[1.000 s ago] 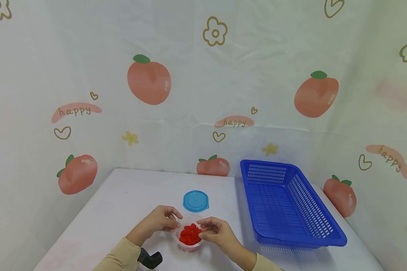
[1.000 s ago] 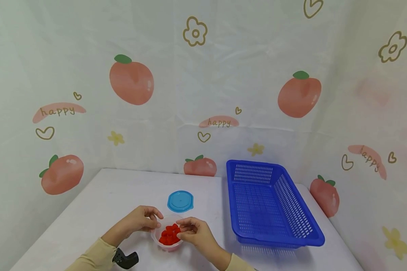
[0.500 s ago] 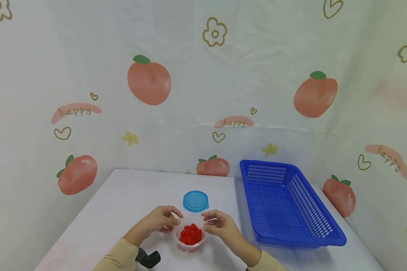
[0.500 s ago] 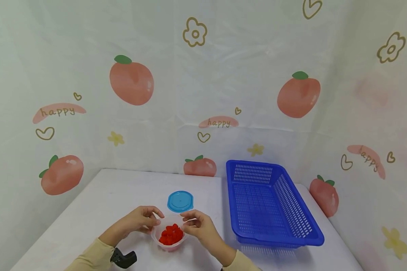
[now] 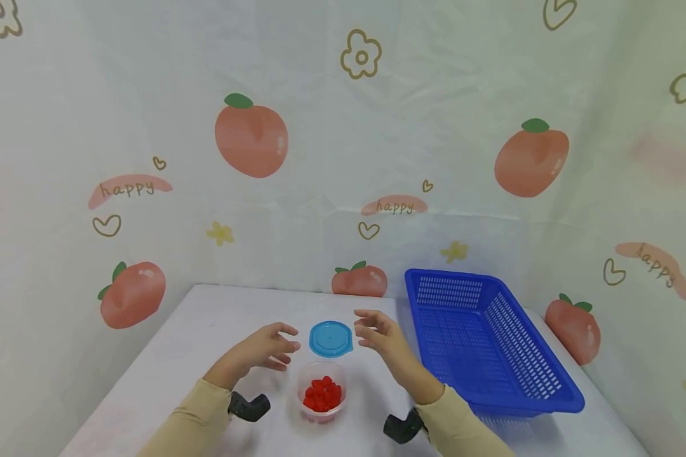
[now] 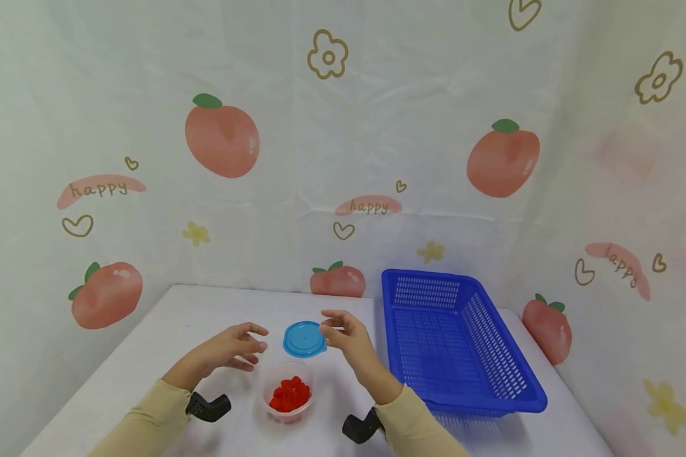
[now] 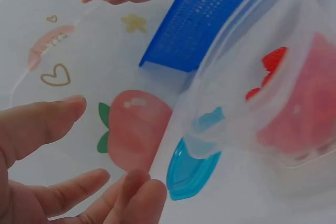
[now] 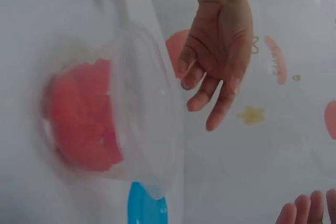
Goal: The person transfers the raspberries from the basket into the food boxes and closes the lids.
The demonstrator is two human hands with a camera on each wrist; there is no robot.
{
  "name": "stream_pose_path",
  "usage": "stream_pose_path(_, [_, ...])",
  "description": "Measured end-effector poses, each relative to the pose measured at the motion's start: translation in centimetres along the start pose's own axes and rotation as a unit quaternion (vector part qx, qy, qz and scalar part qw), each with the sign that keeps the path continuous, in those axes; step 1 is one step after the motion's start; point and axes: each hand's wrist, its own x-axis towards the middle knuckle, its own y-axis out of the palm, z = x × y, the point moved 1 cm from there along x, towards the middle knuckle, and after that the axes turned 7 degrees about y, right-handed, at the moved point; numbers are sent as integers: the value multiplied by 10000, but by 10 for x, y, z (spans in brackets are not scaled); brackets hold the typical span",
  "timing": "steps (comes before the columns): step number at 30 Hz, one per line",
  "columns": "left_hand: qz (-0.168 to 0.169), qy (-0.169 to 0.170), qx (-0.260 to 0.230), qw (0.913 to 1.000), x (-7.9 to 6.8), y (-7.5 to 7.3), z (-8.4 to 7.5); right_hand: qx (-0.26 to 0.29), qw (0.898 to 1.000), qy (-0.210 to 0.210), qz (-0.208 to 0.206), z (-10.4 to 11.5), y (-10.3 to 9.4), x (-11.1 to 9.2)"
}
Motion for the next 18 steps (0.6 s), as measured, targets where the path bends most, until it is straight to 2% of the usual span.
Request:
stream_pose_path(4, [272, 8, -1, 9996, 12, -7, -3, 146, 9996, 191, -137, 7, 3, 12])
stream_pose_path(8, [400, -131, -101, 9991, 28, -11, -3, 113, 9984, 515, -223, 11, 7, 28])
stream_pose_path(12, [398, -296, -200, 9986, 45, -14, -1, 283, 9945, 966, -299, 10, 5, 48])
stream_pose_path(15, [358, -428, -278, 9981, 58, -14, 3, 495, 9882, 1387, -409, 4, 2, 62])
stream_pose_path(18, [265, -616, -423, 9968, 68, -12, 8, 481, 9809, 1791, -590, -3, -1, 72])
